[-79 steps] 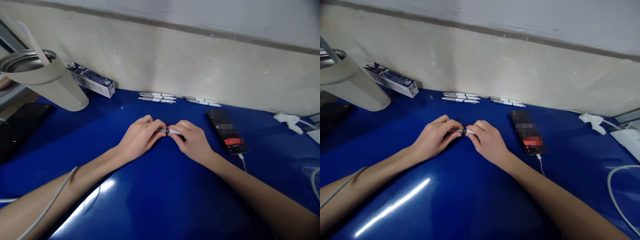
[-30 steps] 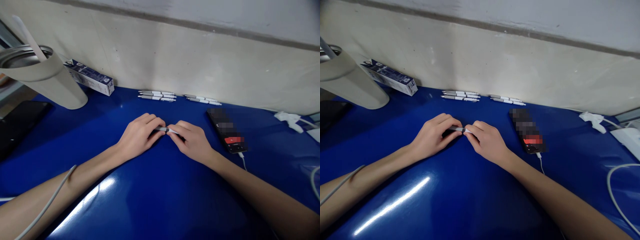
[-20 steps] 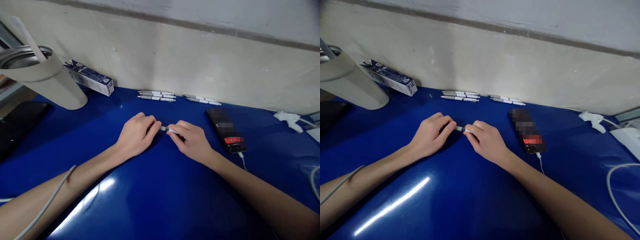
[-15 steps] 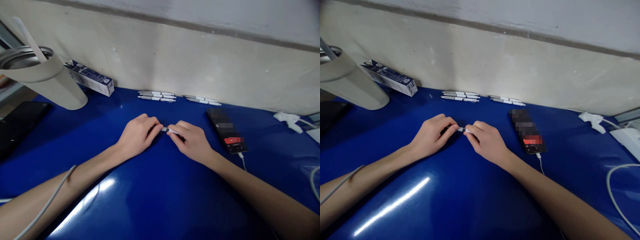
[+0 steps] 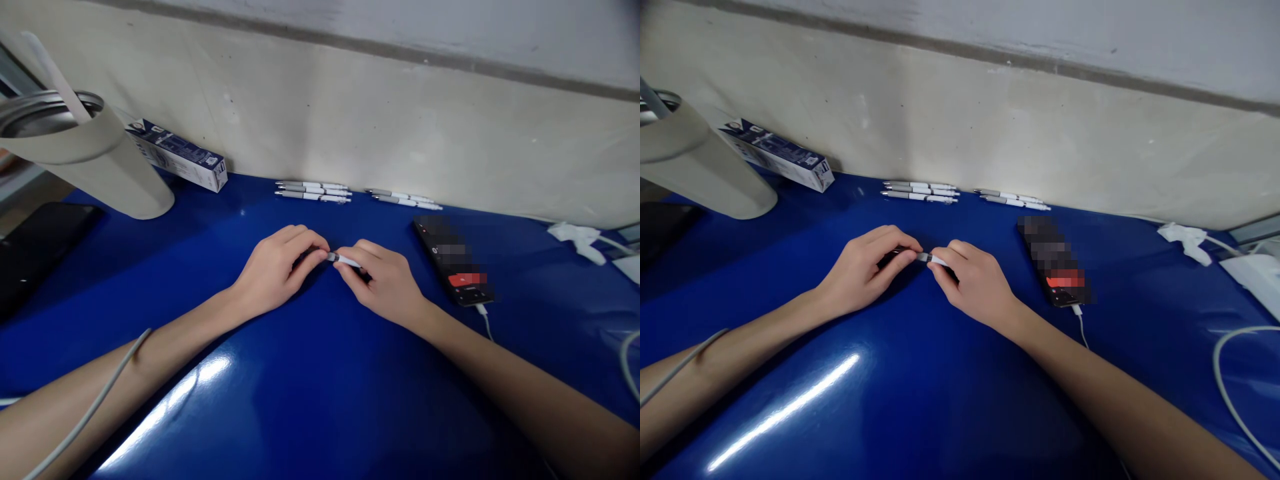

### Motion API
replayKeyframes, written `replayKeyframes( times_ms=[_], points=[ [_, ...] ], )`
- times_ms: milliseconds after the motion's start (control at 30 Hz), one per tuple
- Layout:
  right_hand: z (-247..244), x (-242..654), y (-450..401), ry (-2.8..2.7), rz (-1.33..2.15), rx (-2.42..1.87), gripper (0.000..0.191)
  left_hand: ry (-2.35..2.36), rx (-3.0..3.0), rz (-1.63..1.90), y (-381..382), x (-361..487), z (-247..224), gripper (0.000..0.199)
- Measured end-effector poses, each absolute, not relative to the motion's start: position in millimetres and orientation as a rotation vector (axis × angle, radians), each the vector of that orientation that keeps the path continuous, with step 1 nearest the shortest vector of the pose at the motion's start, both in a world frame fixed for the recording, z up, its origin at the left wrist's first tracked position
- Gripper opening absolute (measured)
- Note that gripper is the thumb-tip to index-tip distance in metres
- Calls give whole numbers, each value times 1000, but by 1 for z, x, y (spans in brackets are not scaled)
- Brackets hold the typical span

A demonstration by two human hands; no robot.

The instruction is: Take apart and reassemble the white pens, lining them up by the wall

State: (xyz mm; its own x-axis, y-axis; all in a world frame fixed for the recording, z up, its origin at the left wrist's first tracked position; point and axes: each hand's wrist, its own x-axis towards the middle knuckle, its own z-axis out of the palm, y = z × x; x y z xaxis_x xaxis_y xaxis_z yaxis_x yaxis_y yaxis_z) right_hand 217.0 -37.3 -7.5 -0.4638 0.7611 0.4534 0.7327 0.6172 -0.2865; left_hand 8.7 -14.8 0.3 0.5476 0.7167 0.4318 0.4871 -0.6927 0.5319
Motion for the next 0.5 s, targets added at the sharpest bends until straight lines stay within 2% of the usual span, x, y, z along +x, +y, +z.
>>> replayKeyframes(
  times_ms=[367,500],
  points=[
    [-8,218,-36,-2299,75,-1155,17,944,2472,984,-15,8,1,11],
    [-8,217,-37,-2292,65,-1149,17,1068,2426,973,-16,9,2,20]
  ],
)
